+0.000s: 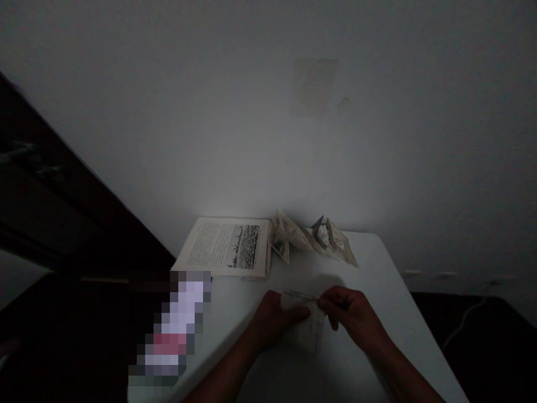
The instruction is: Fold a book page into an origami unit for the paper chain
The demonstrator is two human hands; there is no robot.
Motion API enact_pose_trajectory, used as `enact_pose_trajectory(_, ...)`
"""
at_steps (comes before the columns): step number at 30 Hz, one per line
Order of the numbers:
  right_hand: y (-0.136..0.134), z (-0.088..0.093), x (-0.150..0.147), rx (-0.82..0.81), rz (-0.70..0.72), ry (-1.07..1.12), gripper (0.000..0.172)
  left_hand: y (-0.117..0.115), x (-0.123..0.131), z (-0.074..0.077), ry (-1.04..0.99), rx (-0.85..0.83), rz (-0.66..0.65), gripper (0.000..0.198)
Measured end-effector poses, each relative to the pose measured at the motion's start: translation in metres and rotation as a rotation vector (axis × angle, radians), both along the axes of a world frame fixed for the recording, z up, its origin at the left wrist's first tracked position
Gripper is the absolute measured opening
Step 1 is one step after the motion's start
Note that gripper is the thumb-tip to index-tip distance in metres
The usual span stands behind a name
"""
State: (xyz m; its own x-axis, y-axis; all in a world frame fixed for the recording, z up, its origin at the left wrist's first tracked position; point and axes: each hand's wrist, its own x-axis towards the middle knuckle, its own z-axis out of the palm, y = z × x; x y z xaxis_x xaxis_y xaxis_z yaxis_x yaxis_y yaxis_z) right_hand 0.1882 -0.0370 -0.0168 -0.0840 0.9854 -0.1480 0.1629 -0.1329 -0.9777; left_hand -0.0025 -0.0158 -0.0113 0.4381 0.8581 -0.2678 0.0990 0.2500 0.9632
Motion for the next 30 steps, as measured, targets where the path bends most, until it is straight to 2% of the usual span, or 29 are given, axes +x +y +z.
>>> enact_pose_trajectory(2, 0.002, -0.005, 0.001, 0.019, 0.003, 0.029, 0.023, 0.000, 0.002, -0.001, -0.065, 0.015, -0.022, 0.035)
enact_pose_trajectory(4, 0.003, -0.010, 0.001, 0.029, 0.008, 0.033, 0.023, 0.002, 0.003, -0.003, -0.047, 0.028, -0.028, 0.034)
enact_pose_trajectory(8, 0.004, -0.015, 0.002, -0.014, -0.046, -0.030, 0.025, 0.009, 0.001, -0.009, 0.196, 0.133, 0.017, 0.035)
enact_pose_trajectory(12, 0.003, -0.020, 0.000, -0.053, -0.116, -0.213, 0.025, 0.017, -0.004, -0.014, 0.473, 0.223, 0.090, 0.031)
enact_pose_trajectory(16, 0.005, -0.019, -0.004, -0.004, -0.090, -0.484, 0.021, 0.016, -0.005, -0.013, 0.693, 0.305, 0.070, 0.043)
enact_pose_trajectory(20, 0.008, -0.013, -0.007, 0.101, -0.061, -0.713, 0.018, 0.011, -0.001, -0.008, 0.902, 0.370, 0.021, 0.046)
enact_pose_trajectory(24, 0.009, -0.011, -0.008, 0.125, -0.010, -0.778, 0.017, 0.008, 0.003, -0.006, 1.055, 0.412, -0.018, 0.050)
enact_pose_trajectory(30, 0.007, -0.014, -0.007, 0.165, -0.004, -0.755, 0.020, 0.008, 0.013, -0.006, 1.148, 0.464, -0.063, 0.074)
